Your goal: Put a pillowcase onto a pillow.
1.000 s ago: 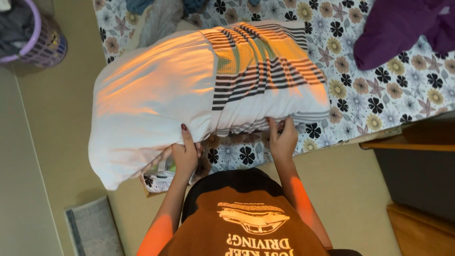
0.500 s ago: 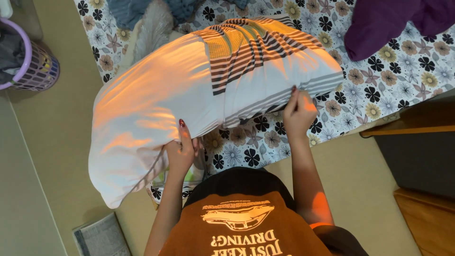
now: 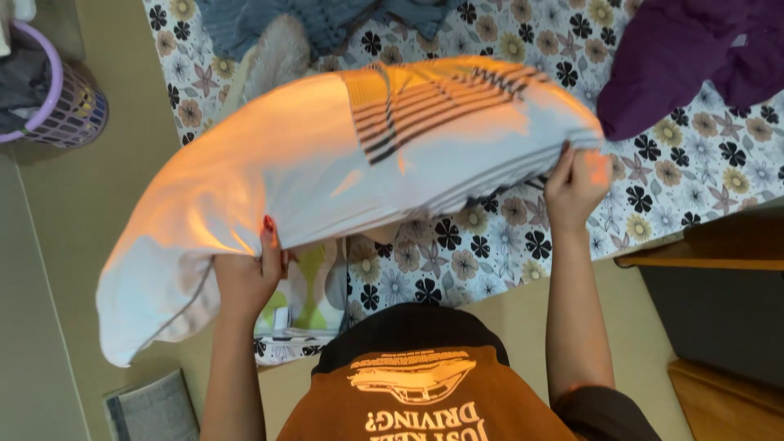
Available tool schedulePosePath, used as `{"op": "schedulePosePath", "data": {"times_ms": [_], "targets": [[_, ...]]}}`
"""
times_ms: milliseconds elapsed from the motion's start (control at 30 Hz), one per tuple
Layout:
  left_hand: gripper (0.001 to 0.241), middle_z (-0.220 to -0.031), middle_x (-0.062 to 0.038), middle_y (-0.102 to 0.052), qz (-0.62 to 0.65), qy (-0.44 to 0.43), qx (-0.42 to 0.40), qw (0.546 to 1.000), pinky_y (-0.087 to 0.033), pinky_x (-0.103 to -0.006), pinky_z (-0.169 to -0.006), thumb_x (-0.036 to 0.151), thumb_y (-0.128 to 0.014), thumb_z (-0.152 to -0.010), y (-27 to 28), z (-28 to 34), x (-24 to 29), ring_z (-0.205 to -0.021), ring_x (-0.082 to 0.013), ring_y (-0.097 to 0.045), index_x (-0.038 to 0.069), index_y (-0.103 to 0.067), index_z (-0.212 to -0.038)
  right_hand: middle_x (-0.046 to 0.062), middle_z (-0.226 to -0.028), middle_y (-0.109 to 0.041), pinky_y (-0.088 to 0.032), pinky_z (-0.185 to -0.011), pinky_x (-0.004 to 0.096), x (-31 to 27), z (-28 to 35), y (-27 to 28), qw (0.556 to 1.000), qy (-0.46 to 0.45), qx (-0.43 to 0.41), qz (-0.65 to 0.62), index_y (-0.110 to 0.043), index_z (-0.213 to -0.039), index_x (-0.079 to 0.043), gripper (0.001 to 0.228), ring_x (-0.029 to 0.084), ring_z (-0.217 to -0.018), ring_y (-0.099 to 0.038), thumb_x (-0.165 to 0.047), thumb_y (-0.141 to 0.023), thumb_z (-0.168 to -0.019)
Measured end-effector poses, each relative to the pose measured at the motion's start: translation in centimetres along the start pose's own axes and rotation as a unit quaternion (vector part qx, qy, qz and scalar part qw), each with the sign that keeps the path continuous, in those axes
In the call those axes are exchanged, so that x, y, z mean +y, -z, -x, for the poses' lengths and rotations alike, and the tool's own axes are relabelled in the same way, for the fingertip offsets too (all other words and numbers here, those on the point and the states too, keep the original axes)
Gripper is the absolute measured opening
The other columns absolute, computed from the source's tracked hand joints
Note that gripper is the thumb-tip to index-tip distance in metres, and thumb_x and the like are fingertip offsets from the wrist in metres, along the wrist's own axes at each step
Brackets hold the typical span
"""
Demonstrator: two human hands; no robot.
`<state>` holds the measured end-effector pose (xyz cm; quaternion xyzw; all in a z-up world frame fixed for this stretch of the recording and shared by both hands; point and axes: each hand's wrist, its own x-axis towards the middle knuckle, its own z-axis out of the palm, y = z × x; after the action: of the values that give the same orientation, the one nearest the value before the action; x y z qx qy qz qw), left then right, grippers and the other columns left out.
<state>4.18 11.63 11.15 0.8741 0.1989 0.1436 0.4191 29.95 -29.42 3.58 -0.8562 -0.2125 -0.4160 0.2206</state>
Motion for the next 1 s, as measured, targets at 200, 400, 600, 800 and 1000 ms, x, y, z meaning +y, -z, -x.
{"op": "schedulePosePath", "data": {"times_ms": [200, 400, 600, 800, 1000], "targets": [[0.083, -0.062, -0.013, -0.072, -0.094, 0.242, -0.173, 0.95, -0.055, -0.0387, -0.083, 0.061, -0.032, -0.104, -3.8, 5.9, -12.1, -0.066, -0.0286, -0.072, 0.001, -0.081, -0.075, 0.01, -0.073, -0.059, -0.044, -0.069, 0.038, 3.7, 11.3, 3.2, 0.964, -0.145, -0.077, -0.211, -0.053, -0.078, -0.001, 0.033, 0.024, -0.068, -0.051, -0.006, -0.054, -0.11], [0.082, -0.093, -0.02, -0.073, -0.149, 0.342, -0.293, 0.88, -0.054, -0.0433, -0.089, 0.07, -0.034, -0.102, -4.8, 8.5, -13.1, -0.09, -0.0323, -0.071, -0.004, -0.068, -0.112, 0.004, -0.086, -0.064, -0.044, -0.065, 0.031, 8.6, 15.0, 2.3, 0.844, -0.459, -0.105, -0.257, -0.061, -0.094, -0.002, 0.027, 0.013, -0.073, -0.056, -0.017, -0.05, -0.113], [0.054, -0.104, -0.018, -0.073, -0.169, 0.053, -0.14, 0.974, -0.052, -0.0442, -0.093, 0.049, -0.046, -0.108, -3.7, -1.4, -5.1, -0.1, -0.0342, -0.068, 0.0, -0.068, -0.116, 0.018, -0.121, -0.063, -0.046, -0.104, 0.043, 2.7, 11.2, -3.3, 0.93, -0.234, -0.204, -0.195, -0.064, -0.121, 0.0, 0.023, 0.033, -0.115, -0.058, -0.016, -0.059, -0.104], [0.027, -0.115, -0.015, -0.072, -0.152, -0.225, 0.059, 0.961, -0.05, -0.0452, -0.096, 0.028, -0.058, -0.113, -7.7, -14.8, -3.0, -0.109, -0.0361, -0.065, 0.004, -0.068, -0.12, 0.023, -0.13, -0.058, -0.039, -0.109, 0.045, -0.7, 4.6, -11.4, 0.948, -0.172, -0.152, -0.223, -0.059, -0.127, 0.003, 0.037, 0.038, -0.124, -0.053, -0.025, -0.068, -0.103], [0.063, -0.102, -0.019, -0.075, -0.254, 0.008, -0.15, 0.955, -0.051, -0.0479, -0.096, 0.062, -0.045, -0.107, -14.6, -14.5, -9.5, -0.103, -0.039, -0.068, 0.009, -0.078, -0.099, 0.02, -0.125, -0.055, -0.037, -0.103, 0.046, 0.7, 3.3, -17.5, 0.889, -0.385, -0.236, -0.073, -0.057, -0.128, 0.001, 0.058, 0.036, -0.117, -0.048, -0.043, -0.075, -0.095]]}}
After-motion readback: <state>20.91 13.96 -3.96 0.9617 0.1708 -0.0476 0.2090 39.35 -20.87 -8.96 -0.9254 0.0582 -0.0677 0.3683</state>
